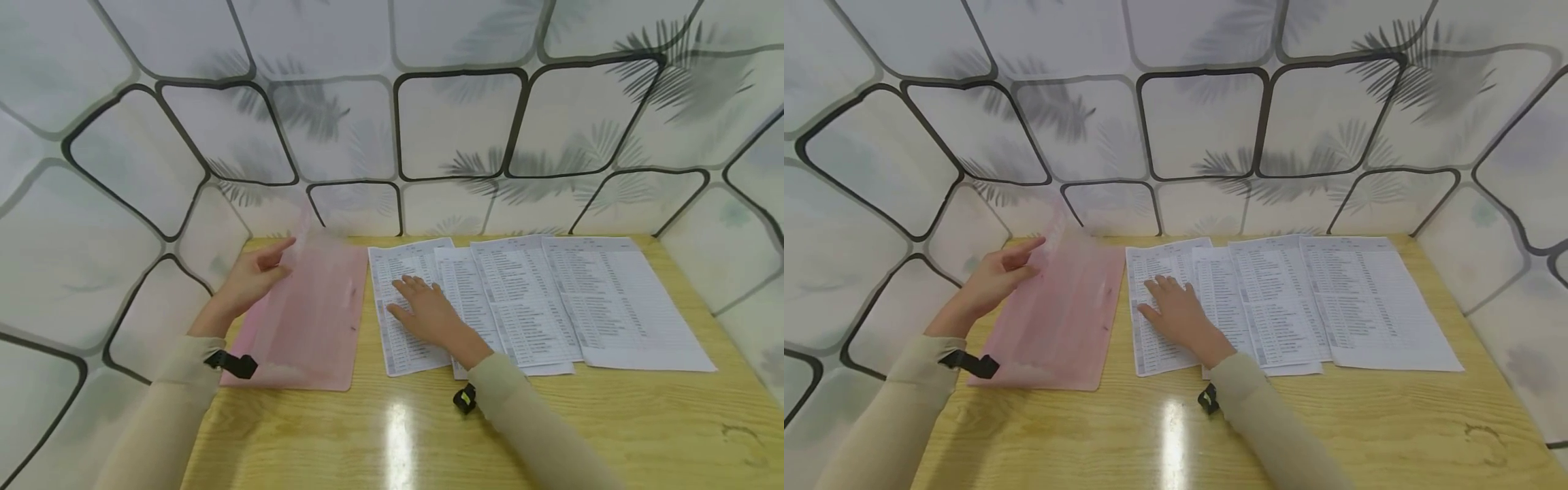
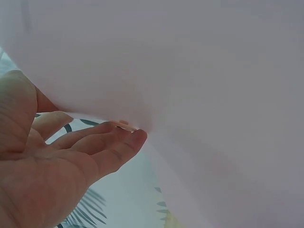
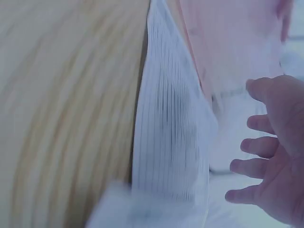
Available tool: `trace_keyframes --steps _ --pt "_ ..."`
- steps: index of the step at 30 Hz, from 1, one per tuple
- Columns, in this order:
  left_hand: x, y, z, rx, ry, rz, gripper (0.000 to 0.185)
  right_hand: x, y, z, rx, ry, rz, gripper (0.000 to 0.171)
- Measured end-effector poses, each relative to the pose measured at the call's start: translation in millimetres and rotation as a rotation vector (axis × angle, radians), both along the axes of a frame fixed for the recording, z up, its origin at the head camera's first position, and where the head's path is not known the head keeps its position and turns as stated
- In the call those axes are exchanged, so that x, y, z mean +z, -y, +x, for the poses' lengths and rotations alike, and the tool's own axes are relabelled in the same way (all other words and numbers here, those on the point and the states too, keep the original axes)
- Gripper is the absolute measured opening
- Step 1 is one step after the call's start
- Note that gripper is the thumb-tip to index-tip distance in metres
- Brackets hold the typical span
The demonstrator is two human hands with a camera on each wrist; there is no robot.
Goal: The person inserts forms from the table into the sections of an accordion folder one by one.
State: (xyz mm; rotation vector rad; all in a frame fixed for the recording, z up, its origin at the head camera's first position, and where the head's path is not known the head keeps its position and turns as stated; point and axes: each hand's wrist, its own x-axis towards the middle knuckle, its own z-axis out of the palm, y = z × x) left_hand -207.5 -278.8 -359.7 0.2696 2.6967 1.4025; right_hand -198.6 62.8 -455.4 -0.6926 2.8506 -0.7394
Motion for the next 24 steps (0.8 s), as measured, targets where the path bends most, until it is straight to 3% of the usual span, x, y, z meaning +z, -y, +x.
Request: trace_keyframes --steps 4,11,15,24 --pt "0.0 0.4 -0.9 0.002 0.001 -0.011 0.060 -0.1 -28.5 -3.8 -0.114 -0.013 -0.090 0.059" --pt "-0.6 0.4 -0.4 0.010 -0.008 -0.024 0.058 -0.7 -82.6 -10.1 -0.298 -0.114 -0.230 0.037" --pt "-0.5 0.9 -0.1 0.020 -0.010 -0.050 0.058 -2.2 -117.2 -14.6 -0.370 -0.093 -0.295 0.030" --pt "-1.1 -3.0 -4.9 0.022 -0.004 -0.050 0.059 2.7 -196.0 -7.9 -0.504 -0.059 -0.230 0.033"
